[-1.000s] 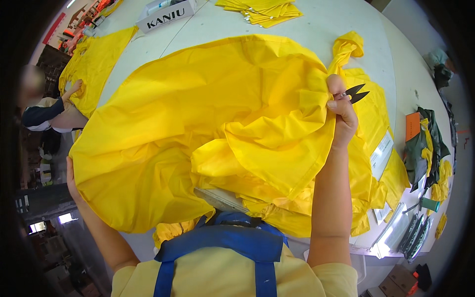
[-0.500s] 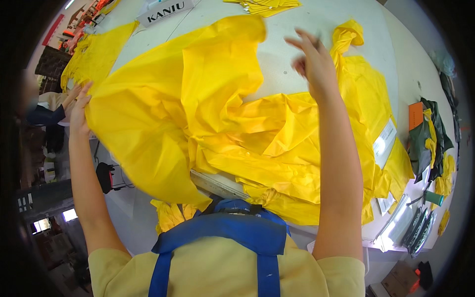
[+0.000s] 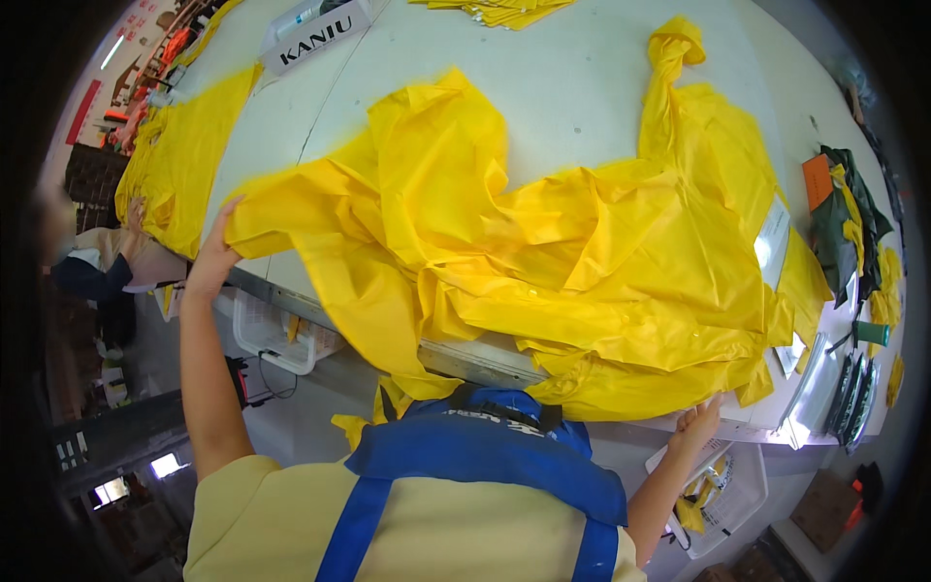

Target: The person trims excess threads and loose edges from a large yellow fabric using small scissors. The person repeatedly lifts, unfolds, and smooths the fabric on a white table while cutting small sections. The person folds the fabric at the end of the clip.

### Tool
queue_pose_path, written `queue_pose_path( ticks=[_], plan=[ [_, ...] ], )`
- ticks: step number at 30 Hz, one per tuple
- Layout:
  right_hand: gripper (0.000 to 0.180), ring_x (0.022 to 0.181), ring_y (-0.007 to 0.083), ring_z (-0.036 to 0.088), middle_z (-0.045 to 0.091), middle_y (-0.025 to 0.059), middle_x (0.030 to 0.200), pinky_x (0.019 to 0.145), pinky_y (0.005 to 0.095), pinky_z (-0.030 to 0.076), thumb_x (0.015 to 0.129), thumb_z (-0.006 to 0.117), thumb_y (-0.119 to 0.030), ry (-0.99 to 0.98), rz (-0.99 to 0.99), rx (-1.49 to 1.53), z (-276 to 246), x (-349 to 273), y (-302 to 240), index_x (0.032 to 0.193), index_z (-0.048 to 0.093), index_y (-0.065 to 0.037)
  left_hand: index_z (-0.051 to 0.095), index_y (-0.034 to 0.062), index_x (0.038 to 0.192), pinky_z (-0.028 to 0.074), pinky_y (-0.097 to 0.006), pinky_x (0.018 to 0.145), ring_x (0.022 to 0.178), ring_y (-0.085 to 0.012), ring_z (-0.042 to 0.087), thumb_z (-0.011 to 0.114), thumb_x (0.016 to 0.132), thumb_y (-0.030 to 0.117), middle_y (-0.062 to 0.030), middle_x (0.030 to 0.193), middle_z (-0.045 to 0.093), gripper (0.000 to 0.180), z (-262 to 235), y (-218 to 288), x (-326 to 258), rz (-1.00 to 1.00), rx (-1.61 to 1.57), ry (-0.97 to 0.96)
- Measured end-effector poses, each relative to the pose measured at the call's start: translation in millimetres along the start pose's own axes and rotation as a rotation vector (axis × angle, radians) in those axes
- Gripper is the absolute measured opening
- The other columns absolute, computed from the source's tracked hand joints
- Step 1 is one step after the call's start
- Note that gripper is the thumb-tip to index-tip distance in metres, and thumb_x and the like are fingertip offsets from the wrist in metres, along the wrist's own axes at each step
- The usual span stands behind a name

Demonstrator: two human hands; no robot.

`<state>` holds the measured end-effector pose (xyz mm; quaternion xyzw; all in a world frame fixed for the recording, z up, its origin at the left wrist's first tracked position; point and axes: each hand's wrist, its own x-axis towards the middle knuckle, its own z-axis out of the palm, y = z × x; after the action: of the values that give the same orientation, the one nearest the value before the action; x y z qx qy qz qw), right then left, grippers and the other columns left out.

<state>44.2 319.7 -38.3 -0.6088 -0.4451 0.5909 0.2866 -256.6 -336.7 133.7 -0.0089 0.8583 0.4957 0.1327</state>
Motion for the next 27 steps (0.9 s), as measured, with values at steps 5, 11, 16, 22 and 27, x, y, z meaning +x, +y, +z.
queue_pose_path(
  ticks=[5, 11, 16, 22, 27],
  plan=[
    [0.041, 0.055, 0.0128, 0.053, 0.06, 0.0135, 0.108, 0.044, 0.0222, 0.042, 0.089, 0.059, -0.02, -0.044, -0.061, 0.175, 15.3, 7.8, 2.0, 0.122, 0.047, 0.001, 0.055, 0.0035, 0.121, 0.035, -0.041, 0.103, 0.117, -0.0254, 0.048, 0.066, 0.078, 0.003, -0.0155, 0.126, 0.048, 0.045, 27.9, 10.0, 12.7, 0.693, 1.118, 0.398],
    [0.045, 0.099, 0.0274, 0.059, 0.055, 0.0154, 0.114, 0.083, 0.0349, 0.052, 0.087, 0.063, -0.023, -0.1, -0.902, -0.159, 42.8, 11.1, -220.9, 0.124, 0.048, -0.001, 0.058, 0.0014, 0.111, 0.047, -0.031, 0.079, 0.092, -0.0157, 0.058, 0.042, 0.097, 0.024, -0.0064, 0.098, 0.063, 0.031, -119.8, 7.8, 104.6, 0.322, 0.177, 0.254],
    [0.028, 0.056, 0.0074, 0.045, 0.057, 0.0049, 0.086, 0.047, 0.0218, 0.035, 0.092, 0.057, -0.028, -0.061, -0.864, 0.092, 64.1, 14.6, -371.7, 0.104, 0.057, -0.002, 0.055, 0.0022, 0.119, 0.045, -0.032, 0.085, 0.099, -0.0203, 0.058, 0.042, 0.096, 0.027, -0.0085, 0.111, 0.061, 0.037, -233.0, -22.5, 190.1, 0.293, 0.202, 0.325],
    [0.038, 0.054, 0.0045, 0.041, 0.047, -0.0055, 0.069, 0.049, 0.017, 0.034, 0.096, 0.045, -0.04, -0.802, -0.198, -0.141, 59.4, -91.2, -112.6, 0.108, 0.054, -0.006, 0.052, -0.0009, 0.123, 0.044, -0.034, 0.089, 0.106, -0.02, 0.055, 0.051, 0.092, 0.028, -0.0103, 0.118, 0.058, 0.043, -118.2, -83.2, 135.1, -0.346, 0.184, 0.032],
    [0.027, 0.1, 0.0278, 0.058, 0.059, 0.0114, 0.103, 0.072, 0.0357, 0.05, 0.096, 0.046, -0.037, -0.483, 0.321, 0.489, 64.6, -84.2, 31.7, 0.113, 0.056, -0.02, 0.051, 0.0, 0.122, 0.043, -0.032, 0.092, 0.108, -0.02, 0.055, 0.048, 0.093, 0.018, -0.0092, 0.119, 0.058, 0.034, -88.4, -109.7, 105.0, -0.22, -0.507, -0.054]
  ],
)
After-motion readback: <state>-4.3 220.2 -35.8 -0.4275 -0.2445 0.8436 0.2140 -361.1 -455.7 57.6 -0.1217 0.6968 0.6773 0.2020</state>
